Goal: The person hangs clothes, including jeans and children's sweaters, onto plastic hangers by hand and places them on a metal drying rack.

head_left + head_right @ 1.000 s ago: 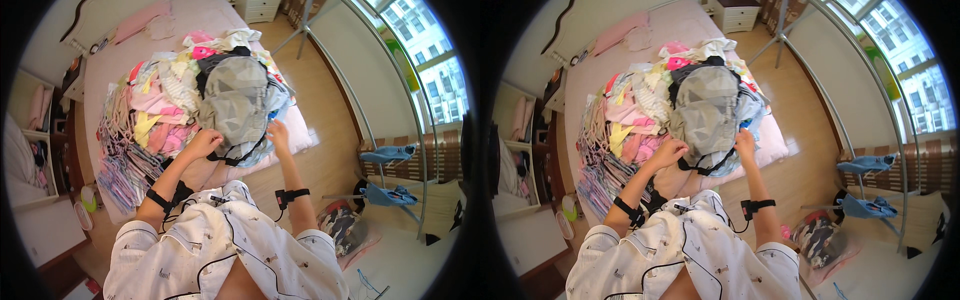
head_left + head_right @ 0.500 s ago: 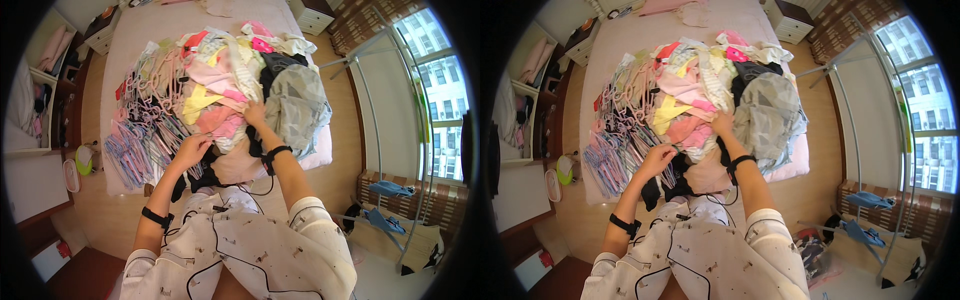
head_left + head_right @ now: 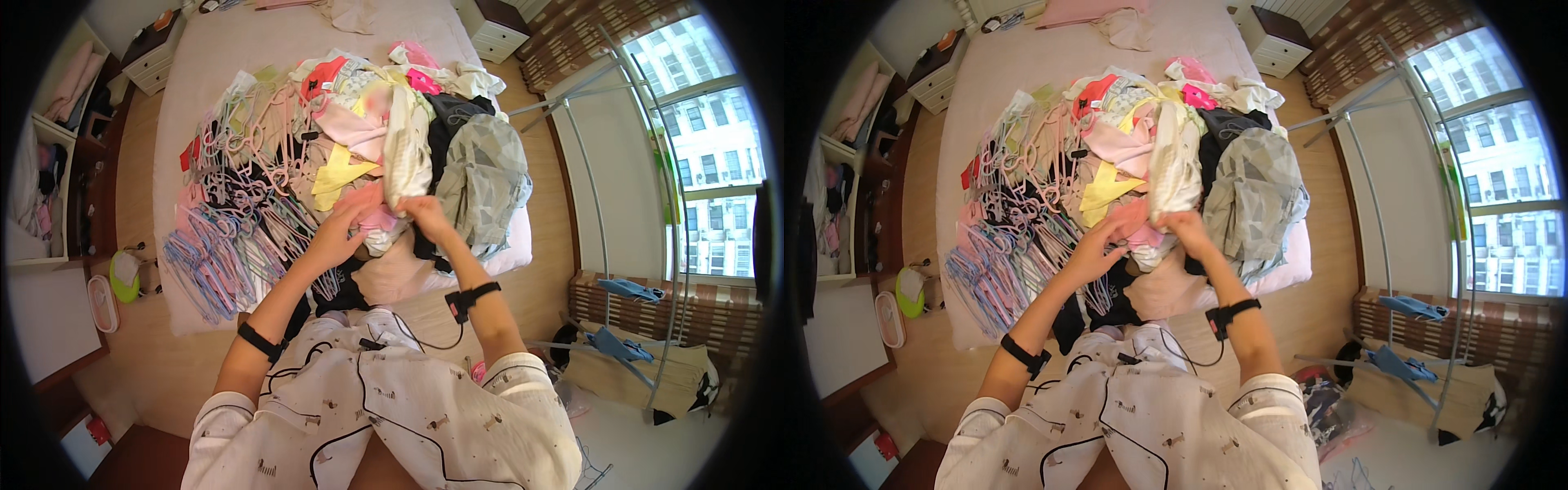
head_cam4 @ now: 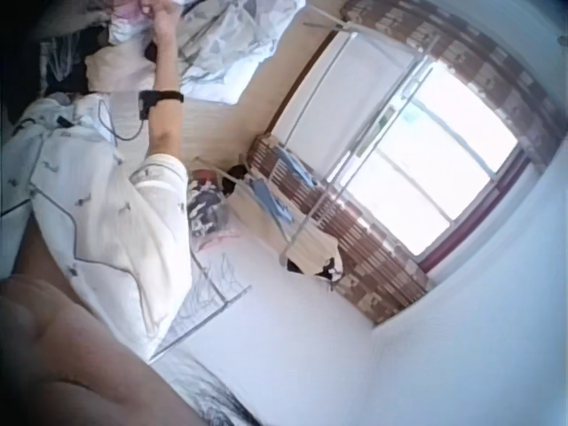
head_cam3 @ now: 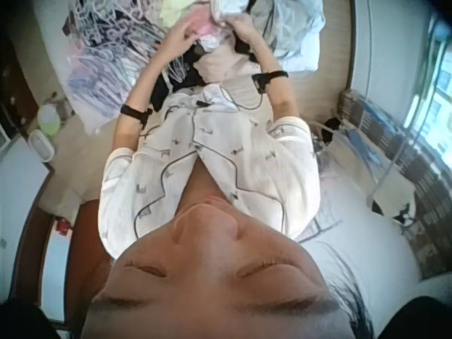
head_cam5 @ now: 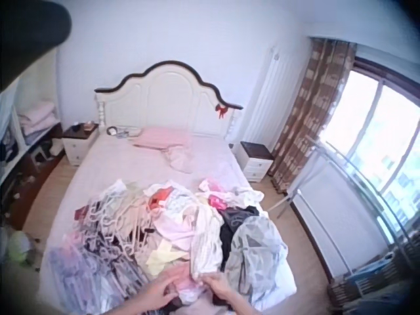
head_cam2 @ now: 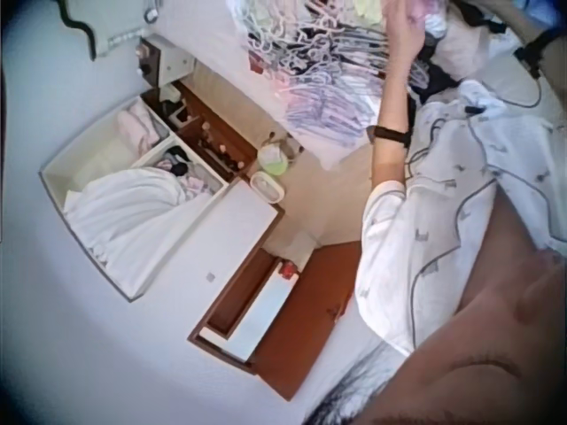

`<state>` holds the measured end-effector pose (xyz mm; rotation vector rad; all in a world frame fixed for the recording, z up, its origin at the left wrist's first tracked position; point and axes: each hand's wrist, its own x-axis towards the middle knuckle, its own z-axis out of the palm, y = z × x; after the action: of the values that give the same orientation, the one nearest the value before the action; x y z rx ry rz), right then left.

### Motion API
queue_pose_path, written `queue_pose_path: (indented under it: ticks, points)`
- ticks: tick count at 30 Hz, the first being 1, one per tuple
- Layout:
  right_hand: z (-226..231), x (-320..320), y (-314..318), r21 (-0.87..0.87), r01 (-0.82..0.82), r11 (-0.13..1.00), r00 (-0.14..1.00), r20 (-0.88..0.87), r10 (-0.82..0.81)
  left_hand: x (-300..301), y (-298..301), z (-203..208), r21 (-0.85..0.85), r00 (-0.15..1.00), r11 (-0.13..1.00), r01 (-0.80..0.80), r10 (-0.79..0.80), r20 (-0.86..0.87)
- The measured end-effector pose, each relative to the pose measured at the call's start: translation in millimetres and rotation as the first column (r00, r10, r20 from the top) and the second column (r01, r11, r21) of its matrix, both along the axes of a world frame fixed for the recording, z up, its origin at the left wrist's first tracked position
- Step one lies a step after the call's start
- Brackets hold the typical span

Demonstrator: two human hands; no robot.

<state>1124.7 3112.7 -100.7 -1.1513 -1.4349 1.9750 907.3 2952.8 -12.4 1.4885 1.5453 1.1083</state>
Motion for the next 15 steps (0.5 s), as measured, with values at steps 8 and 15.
queue_pose_path:
  ticks: [8,15]
  points:
    - [151,-14,-66,0.040,-0.160,0.986,0.901,-0.403,0.163,29,8,65,0.147,1.000,0.989,-0.030,0.028,0.013]
    - [183,21,-95,0.334,-0.362,0.870,0.919,-0.028,0.393,43,-18,128,-0.192,0.662,0.889,-0.415,0.441,0.607]
